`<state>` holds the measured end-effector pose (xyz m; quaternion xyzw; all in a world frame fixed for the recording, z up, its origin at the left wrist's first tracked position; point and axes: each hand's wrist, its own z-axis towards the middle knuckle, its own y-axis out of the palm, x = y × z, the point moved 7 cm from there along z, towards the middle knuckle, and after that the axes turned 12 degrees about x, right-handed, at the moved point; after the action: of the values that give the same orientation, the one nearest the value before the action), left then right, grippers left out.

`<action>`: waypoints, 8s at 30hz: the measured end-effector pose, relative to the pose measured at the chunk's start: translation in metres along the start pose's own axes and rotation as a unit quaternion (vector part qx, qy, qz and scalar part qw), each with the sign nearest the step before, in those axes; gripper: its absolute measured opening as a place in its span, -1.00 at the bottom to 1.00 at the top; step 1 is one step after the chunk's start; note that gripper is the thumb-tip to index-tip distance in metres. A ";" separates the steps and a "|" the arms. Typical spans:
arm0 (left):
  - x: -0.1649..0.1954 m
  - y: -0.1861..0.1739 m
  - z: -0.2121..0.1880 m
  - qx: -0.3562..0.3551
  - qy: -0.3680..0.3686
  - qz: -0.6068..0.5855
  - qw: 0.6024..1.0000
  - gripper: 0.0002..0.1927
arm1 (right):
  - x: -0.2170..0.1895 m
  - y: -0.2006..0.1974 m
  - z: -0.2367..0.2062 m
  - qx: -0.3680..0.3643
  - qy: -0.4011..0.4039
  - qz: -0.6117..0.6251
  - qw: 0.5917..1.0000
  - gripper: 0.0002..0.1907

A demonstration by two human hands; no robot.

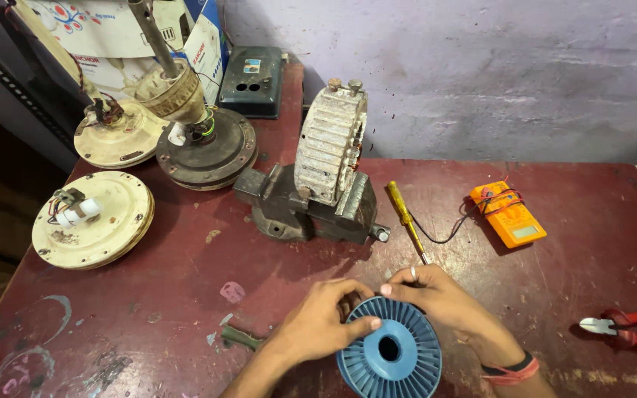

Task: The person holds a motor stator clamped in a vise and uses a screwdriver to adjust or inspect the copper windings. They rotate the stator to access different sections and continue manipulating the internal components throughout the clip.

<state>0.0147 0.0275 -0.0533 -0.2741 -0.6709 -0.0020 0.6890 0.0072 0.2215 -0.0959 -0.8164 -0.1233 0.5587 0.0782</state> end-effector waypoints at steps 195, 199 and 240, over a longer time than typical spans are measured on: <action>-0.009 -0.102 0.195 0.040 -0.056 -0.220 0.973 -0.75 | -0.205 -0.028 0.162 -0.028 -0.280 -0.176 0.943 -0.72; -0.009 -0.106 0.193 0.042 -0.091 -0.205 0.974 -0.64 | -0.203 -0.027 0.152 -0.011 -0.268 -0.119 0.956 -0.66; -0.001 -0.114 0.169 0.191 -0.001 -0.258 0.947 -0.84 | -0.200 -0.009 0.137 0.011 -0.237 -0.089 0.967 -0.74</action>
<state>-0.1832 -0.0055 -0.0205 0.0451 -0.7073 -0.0512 0.7036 -0.1908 0.1707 0.0356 -0.6457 -0.2045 0.7282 0.1048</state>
